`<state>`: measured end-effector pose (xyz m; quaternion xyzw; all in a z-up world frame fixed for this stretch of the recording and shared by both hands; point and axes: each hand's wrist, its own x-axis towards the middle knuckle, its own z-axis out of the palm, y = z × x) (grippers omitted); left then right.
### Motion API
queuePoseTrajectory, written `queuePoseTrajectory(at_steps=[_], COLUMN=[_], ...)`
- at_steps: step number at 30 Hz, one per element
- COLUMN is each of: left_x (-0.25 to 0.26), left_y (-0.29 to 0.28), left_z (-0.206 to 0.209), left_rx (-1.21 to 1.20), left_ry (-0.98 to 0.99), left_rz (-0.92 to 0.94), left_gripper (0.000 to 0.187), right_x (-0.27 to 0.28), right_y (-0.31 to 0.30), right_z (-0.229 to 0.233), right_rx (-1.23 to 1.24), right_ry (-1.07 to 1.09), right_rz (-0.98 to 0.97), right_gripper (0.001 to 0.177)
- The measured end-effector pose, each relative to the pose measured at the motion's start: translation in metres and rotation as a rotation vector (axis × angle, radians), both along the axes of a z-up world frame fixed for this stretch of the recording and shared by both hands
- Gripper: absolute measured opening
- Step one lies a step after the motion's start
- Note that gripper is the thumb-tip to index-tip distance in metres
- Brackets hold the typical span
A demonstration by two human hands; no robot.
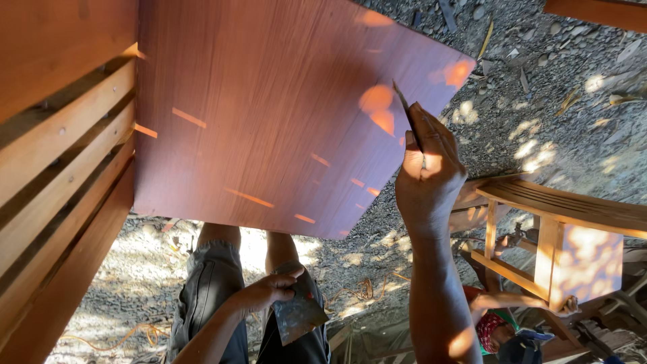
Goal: The person sands the edges and surfaces of a wooden table and chair using sandpaper. They move between different pieces of furniture, smoothing the wood by hand.
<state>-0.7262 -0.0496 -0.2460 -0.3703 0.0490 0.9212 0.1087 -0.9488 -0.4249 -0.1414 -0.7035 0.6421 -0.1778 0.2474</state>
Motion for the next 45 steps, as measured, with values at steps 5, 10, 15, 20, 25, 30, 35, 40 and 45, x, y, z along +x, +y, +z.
queuePoseTrajectory(at_steps=[5, 10, 15, 20, 25, 30, 35, 40, 45], left_x=[-0.003, -0.006, -0.004, -0.002, -0.002, -0.002, -0.002, -0.001, -0.002], left_y=[-0.016, -0.01, -0.008, -0.01, -0.012, -0.011, -0.013, -0.019, -0.018], left_z=[-0.002, -0.002, -0.005, -0.004, -0.003, -0.004, -0.003, -0.002, -0.002], left_rx=[-0.016, 0.005, -0.032, -0.001, -0.005, 0.032, 0.059, 0.025, 0.031], left_ry=[0.059, 0.086, 0.087, 0.052, 0.071, 0.084, 0.063, 0.09, 0.079], left_rz=[0.089, 0.148, 0.112, 0.092, 0.108, 0.149, 0.141, 0.145, 0.143], left_gripper=[0.05, 0.05, 0.049, 0.054, 0.057, 0.048, 0.041, 0.036, 0.037], right_x=[0.005, 0.01, 0.011, 0.011, 0.011, 0.01, 0.009, 0.01, 0.01], right_y=[-0.002, 0.0, 0.0, 0.005, 0.009, 0.014, 0.016, 0.016, 0.017], right_z=[-0.014, -0.019, -0.025, -0.036, -0.047, -0.055, -0.057, -0.054, -0.049], right_rx=[-0.061, -0.084, -0.068, -0.081, -0.13, -0.168, -0.181, -0.147, -0.127], right_ry=[0.105, 0.179, 0.24, 0.306, 0.289, 0.291, 0.283, 0.273, 0.266], right_rz=[0.074, 0.104, 0.118, 0.118, 0.123, 0.132, 0.145, 0.141, 0.149], right_gripper=[0.036, 0.043, 0.05, 0.052, 0.047, 0.045, 0.047, 0.05, 0.051])
